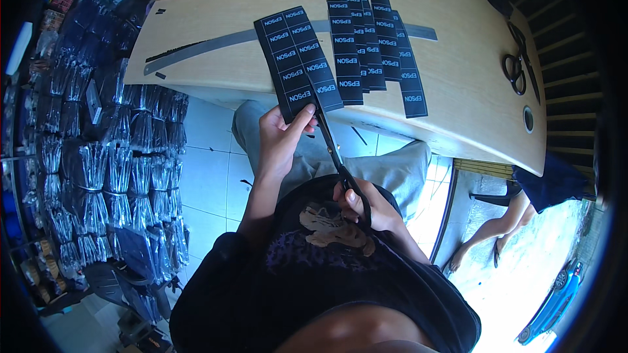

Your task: Cutting individual brand labels from a printed sheet using scissors.

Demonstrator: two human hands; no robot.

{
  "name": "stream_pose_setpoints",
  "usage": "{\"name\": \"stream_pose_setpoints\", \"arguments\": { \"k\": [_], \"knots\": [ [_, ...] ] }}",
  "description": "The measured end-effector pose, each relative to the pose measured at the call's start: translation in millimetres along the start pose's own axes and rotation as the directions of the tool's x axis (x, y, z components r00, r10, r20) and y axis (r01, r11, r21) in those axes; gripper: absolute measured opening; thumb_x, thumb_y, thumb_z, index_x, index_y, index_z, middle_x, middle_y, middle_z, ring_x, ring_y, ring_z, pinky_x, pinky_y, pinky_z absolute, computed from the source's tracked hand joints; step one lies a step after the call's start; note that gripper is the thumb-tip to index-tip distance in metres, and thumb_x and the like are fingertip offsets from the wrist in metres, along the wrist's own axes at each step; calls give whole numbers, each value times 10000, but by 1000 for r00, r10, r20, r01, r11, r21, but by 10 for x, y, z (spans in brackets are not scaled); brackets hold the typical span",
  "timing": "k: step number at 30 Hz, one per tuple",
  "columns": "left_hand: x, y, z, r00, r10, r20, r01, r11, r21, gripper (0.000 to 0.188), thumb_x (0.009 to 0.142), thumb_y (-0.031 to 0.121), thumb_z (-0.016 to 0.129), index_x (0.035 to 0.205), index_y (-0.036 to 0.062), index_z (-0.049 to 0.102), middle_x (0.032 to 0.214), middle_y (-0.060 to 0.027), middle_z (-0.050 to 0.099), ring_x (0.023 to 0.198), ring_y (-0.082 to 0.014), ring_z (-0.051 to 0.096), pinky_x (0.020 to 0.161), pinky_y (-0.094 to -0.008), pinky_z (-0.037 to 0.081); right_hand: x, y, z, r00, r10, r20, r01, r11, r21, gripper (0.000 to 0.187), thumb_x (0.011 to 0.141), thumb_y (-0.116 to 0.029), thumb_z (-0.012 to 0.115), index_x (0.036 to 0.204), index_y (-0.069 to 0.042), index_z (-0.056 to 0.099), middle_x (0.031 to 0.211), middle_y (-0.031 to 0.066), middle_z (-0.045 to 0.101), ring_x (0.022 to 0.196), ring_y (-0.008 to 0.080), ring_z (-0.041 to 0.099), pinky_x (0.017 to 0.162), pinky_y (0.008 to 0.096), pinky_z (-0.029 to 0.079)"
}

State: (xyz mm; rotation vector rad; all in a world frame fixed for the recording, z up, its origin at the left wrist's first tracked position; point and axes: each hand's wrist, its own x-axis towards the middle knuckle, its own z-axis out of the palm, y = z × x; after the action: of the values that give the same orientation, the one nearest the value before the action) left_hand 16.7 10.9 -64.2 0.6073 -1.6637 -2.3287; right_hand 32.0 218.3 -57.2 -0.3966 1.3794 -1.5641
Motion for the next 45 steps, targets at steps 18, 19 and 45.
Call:
{"name": "stream_pose_setpoints", "arguments": {
  "k": [18,19,45],
  "knots": [
    [31,-31,-4,1000,-2,1,2,1000,-22,132,833,101,656,900,-8,626,805,-59,649,693,-106,611,631,-235,493,10,109,54,998,-25,-60,27,999,32,522,894,-543,435,753,-41,428,565,-46,347,476,43,325,423,213,268],
    [33,-30,-5,1000,-8,1,8,1000,-24,137,832,104,658,899,-11,625,800,-62,649,691,-107,610,630,-235,492,11,106,56,998,-25,-59,27,999,31,522,894,-543,435,753,-41,428,565,-46,347,476,43,325,423,213,268],
    [228,175,-116,990,38,-137,-30,998,56,240,875,209,622,971,-10,631,854,-44,646,765,-71,595,698,-242,499,-12,86,71,993,-118,5,117,986,-115,513,916,-481,455,684,-24,472,554,12,450,516,85,450,481,261,353]
  ]
}}
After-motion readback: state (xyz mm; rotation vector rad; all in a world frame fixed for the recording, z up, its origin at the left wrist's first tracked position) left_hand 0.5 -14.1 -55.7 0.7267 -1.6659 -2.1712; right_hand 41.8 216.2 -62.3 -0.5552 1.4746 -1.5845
